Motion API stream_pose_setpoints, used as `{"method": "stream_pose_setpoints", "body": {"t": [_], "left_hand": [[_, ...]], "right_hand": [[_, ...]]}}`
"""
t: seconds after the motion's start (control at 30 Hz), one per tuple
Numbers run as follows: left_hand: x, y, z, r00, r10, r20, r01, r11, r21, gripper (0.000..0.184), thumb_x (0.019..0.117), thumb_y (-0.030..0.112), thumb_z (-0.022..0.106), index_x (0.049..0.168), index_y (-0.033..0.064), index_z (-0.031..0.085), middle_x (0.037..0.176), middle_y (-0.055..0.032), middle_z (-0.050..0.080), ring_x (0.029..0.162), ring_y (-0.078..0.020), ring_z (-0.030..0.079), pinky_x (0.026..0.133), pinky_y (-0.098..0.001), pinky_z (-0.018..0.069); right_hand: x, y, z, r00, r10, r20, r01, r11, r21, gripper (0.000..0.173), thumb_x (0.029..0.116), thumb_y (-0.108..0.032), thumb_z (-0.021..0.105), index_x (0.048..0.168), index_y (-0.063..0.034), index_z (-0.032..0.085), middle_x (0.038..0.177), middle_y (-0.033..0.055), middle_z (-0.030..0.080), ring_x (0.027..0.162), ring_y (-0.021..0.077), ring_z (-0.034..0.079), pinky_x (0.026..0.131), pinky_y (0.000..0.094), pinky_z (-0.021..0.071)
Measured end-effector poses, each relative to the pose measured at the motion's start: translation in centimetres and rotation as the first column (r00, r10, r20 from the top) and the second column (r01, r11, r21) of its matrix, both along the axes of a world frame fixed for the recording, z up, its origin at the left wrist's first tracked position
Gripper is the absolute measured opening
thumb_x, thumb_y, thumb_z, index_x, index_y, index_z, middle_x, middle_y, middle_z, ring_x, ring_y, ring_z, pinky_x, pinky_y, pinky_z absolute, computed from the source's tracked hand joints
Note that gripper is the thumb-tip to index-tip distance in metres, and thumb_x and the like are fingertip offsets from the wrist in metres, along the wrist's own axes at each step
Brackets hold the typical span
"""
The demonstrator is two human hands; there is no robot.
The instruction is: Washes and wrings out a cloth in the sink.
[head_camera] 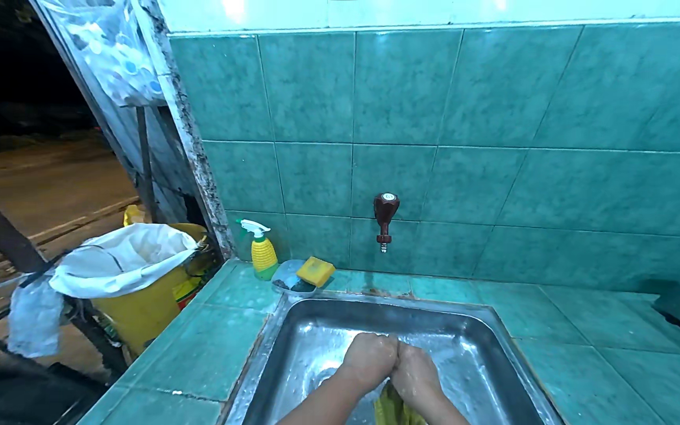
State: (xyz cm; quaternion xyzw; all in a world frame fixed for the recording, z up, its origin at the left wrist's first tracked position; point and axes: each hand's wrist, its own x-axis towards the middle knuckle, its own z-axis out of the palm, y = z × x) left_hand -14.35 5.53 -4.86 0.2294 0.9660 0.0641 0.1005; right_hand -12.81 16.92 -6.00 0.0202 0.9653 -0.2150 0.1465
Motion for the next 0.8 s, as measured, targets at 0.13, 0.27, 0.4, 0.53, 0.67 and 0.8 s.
{"method": "stream_pose_setpoints", "body": {"t": [0.13,0.27,0.4,0.53,0.67,0.8], "left_hand": [[-1.0,-2.4,-2.2,0.984,0.110,0.142,-0.178,0.695,0.697,0.074,0.0827,0.008,0.074,0.150,0.0092,0.044,0.141,-0.0151,0.057,0.130,-0.0288,0.055,0.109,-0.0488,0.0465],[0.7,-4.7,-6.1,0.831,-0.211,0.514,-0.361,0.498,0.788,0.060,0.1051,0.034,0.056,0.156,0.0079,0.039,0.146,-0.0179,0.055,0.131,-0.0244,0.057,0.113,-0.0434,0.0440],[0.5,-6.9,-9.3,0.874,-0.101,0.475,-0.348,0.554,0.757,0.037,0.1008,0.026,0.064,0.126,-0.0009,0.064,0.115,-0.0167,0.069,0.104,-0.0222,0.067,0.097,-0.0416,0.0540],[0.4,-9.7,-7.0,0.870,0.010,0.494,-0.462,0.371,0.806,0.028,0.1052,0.025,0.056,0.116,0.0001,0.065,0.103,-0.0092,0.067,0.093,-0.0152,0.066,0.087,-0.0376,0.0562],[0.4,-11.7,-3.6,0.885,0.066,0.460,-0.459,0.279,0.843,0.033,0.1105,0.027,0.042,0.127,0.0033,0.059,0.113,-0.0090,0.066,0.101,-0.0148,0.065,0.091,-0.0376,0.0558],[0.0,-13.1,-0.3,0.872,0.120,0.474,-0.480,0.026,0.877,0.032,0.1109,0.024,0.042,0.132,0.0051,0.056,0.111,-0.0082,0.069,0.098,-0.0152,0.069,0.087,-0.0362,0.0592]], "right_hand": [[-0.7,2.6,-0.1,0.994,-0.095,-0.055,0.065,0.911,-0.406,0.049,0.0816,-0.019,0.081,0.125,-0.0016,0.066,0.118,0.0183,0.069,0.112,0.0308,0.066,0.100,0.0518,0.0516],[0.3,4.4,1.0,0.984,-0.168,-0.053,0.044,0.527,-0.849,0.056,0.0742,-0.002,0.083,0.124,0.0022,0.057,0.108,0.0123,0.070,0.096,0.0201,0.070,0.084,0.0377,0.0608],[-0.5,6.9,1.2,0.983,-0.072,-0.171,-0.149,0.246,-0.958,0.043,0.0744,-0.003,0.077,0.115,-0.0001,0.064,0.112,0.0133,0.072,0.100,0.0236,0.070,0.083,0.0388,0.0613],[-0.8,9.1,0.2,0.970,-0.214,-0.114,-0.041,0.318,-0.947,0.053,0.0750,0.000,0.078,0.124,0.0023,0.060,0.109,0.0137,0.072,0.097,0.0227,0.072,0.083,0.0388,0.0629],[-0.9,10.4,-2.2,0.947,-0.306,-0.098,0.069,0.493,-0.868,0.048,0.0801,-0.001,0.078,0.125,0.0040,0.061,0.112,0.0150,0.071,0.101,0.0209,0.071,0.089,0.0386,0.0610],[-0.6,9.9,-1.7,0.939,-0.320,-0.127,0.043,0.474,-0.879,0.036,0.0840,0.010,0.062,0.118,0.0013,0.065,0.110,0.0120,0.070,0.099,0.0163,0.069,0.086,0.0355,0.0595]]}}
